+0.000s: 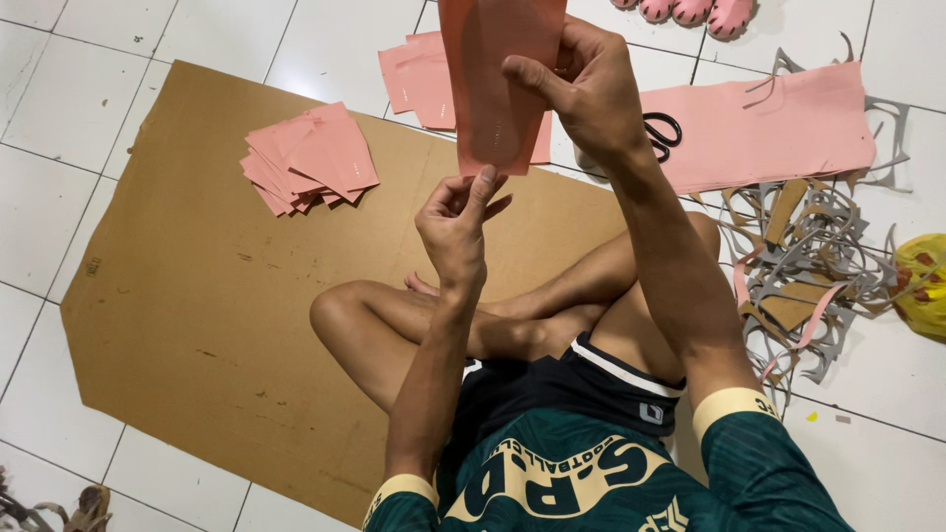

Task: The person sits on the floor and repeatedly places a pink foam sheet over a brown insole, presses it down, and lifts the combined piece to inspect the alignment. The person handles multiple pink foam sheets and brown insoles, stacking the finished units nearby.

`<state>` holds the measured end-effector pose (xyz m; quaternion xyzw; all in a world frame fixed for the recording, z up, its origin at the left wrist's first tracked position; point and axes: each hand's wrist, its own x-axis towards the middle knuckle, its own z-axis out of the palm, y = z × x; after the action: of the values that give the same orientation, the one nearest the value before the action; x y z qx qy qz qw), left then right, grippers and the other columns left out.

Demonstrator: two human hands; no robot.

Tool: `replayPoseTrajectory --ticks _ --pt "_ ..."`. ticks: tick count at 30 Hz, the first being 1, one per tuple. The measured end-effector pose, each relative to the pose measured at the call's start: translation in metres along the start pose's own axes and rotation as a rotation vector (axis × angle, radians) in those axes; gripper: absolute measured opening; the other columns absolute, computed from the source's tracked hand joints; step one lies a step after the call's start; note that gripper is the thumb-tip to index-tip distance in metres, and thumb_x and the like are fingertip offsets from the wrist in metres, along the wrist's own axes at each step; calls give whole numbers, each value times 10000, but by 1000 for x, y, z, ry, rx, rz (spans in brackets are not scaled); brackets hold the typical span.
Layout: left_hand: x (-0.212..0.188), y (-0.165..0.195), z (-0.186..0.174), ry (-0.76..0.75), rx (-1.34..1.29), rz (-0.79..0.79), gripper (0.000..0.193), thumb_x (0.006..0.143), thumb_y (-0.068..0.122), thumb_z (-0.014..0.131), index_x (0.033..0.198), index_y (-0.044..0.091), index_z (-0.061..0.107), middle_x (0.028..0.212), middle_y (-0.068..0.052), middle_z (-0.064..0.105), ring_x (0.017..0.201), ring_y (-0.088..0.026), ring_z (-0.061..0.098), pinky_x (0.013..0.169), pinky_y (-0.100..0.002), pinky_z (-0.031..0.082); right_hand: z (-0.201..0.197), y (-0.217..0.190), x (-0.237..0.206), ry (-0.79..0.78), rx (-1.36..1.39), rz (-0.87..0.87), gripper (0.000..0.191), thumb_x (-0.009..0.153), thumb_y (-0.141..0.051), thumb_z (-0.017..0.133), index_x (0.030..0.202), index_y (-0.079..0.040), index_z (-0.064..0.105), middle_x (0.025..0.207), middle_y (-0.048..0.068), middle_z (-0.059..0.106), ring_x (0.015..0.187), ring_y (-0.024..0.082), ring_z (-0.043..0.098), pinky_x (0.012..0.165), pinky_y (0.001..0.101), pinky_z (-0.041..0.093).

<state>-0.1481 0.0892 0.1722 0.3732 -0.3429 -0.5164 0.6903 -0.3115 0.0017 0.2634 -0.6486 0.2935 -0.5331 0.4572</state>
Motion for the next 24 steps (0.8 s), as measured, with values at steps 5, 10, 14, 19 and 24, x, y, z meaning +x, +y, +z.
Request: replayPoseTrajectory --ticks 5,10,14,19,24 --pt "0 -5 -6 16 -70 -2 205 955 137 764 964 -52 686 886 -121 734 869 -177 746 816 -405 685 11 0 -4 46 -12 15 311 1032 -146 776 1237 65 675 1088 125 768 975 135 740 908 289 637" --pt "2 -9 -11 43 -125 -8 196 973 119 751 891 -29 654 843 -90 702 786 -132 699 827 -419 688 22 5 -7 2 -52 -91 280 1069 -103 734 1285 57 656 1145 121 761 1051 134 738 939 288 634" --pt "3 -8 -11 60 -129 -22 172 957 99 732 865 -13 639 829 -68 696 756 -108 684 828 -410 675 24 8 -5 6 -45 -115 270 1077 -90 733 1293 58 663 1135 118 754 1035 130 719 920 285 617" --pt "0 -6 -13 57 -120 -13 180 980 88 731 860 -11 641 804 -54 669 739 -91 656 828 -416 681 19 11 -2 33 -22 8 323 1027 -175 766 1233 51 664 1063 91 768 962 116 740 873 265 627" --pt "-7 -2 -14 -1 -101 19 168 994 98 720 893 -22 659 804 -53 668 741 -82 647 868 -424 676 15 14 -3 64 72 72 359 1005 -234 792 1194 47 676 996 83 757 875 97 718 795 248 617"
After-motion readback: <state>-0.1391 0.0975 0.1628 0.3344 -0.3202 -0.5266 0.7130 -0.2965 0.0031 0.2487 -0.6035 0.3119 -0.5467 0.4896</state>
